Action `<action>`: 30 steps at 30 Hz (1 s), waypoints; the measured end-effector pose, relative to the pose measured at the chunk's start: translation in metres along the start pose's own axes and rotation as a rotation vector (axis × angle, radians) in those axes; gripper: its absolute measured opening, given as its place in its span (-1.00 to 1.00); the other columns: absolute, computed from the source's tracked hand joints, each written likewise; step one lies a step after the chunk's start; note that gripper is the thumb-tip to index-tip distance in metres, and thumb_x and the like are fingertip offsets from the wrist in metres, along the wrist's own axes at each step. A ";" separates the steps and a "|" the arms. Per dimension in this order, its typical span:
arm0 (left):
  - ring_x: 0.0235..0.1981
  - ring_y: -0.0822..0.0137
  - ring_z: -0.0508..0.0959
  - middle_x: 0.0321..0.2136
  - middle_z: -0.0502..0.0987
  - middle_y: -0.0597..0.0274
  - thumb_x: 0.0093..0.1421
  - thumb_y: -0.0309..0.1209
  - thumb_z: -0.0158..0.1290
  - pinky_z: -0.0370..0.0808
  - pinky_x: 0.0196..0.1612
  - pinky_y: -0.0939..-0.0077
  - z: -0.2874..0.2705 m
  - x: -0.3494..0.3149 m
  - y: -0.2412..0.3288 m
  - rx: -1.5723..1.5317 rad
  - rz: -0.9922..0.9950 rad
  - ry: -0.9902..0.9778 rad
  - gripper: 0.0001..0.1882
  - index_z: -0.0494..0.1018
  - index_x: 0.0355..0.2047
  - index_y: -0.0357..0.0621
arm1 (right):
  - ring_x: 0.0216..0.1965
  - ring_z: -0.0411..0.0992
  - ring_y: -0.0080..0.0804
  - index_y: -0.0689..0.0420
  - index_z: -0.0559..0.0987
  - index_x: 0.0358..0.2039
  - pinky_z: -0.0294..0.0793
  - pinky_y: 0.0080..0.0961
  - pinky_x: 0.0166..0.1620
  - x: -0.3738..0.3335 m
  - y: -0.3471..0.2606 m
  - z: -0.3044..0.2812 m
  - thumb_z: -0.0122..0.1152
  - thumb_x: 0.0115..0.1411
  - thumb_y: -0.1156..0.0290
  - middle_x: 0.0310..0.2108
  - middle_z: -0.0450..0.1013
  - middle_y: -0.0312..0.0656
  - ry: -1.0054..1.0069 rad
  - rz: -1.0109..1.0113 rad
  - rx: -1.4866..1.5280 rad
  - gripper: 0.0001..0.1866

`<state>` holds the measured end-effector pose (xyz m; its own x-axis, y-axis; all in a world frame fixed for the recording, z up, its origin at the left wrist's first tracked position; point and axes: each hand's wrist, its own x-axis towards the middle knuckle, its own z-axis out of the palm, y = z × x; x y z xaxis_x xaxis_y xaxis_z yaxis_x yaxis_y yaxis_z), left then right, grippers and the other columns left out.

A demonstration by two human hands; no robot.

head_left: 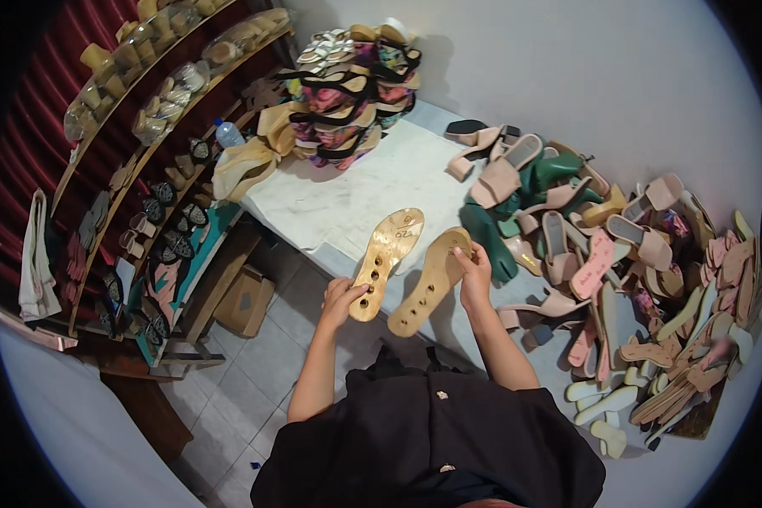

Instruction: The recorder is picking up, inspecting, and sorting various shoes and shoe components from a large pile on a workbench.

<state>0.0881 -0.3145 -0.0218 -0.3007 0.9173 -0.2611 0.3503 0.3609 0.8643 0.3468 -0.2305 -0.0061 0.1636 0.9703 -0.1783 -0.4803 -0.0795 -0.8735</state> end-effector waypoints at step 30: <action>0.17 0.21 0.19 0.08 0.32 0.05 -0.15 0.06 0.14 0.03 0.18 0.39 -0.257 0.292 -0.066 -0.283 -0.307 -0.252 -0.34 0.47 -0.08 -0.06 | -0.40 0.42 -0.49 0.17 0.40 -0.14 0.40 -0.55 -0.33 0.133 0.176 0.279 0.16 0.13 0.34 -0.44 0.46 -0.16 -0.007 0.019 -0.362 -0.69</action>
<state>-0.2511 -0.1139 -0.0447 -0.1157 0.8004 -0.5882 0.0141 0.5934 0.8048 0.0436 -0.0521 -0.0569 0.1508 0.9694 -0.1935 -0.1469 -0.1716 -0.9741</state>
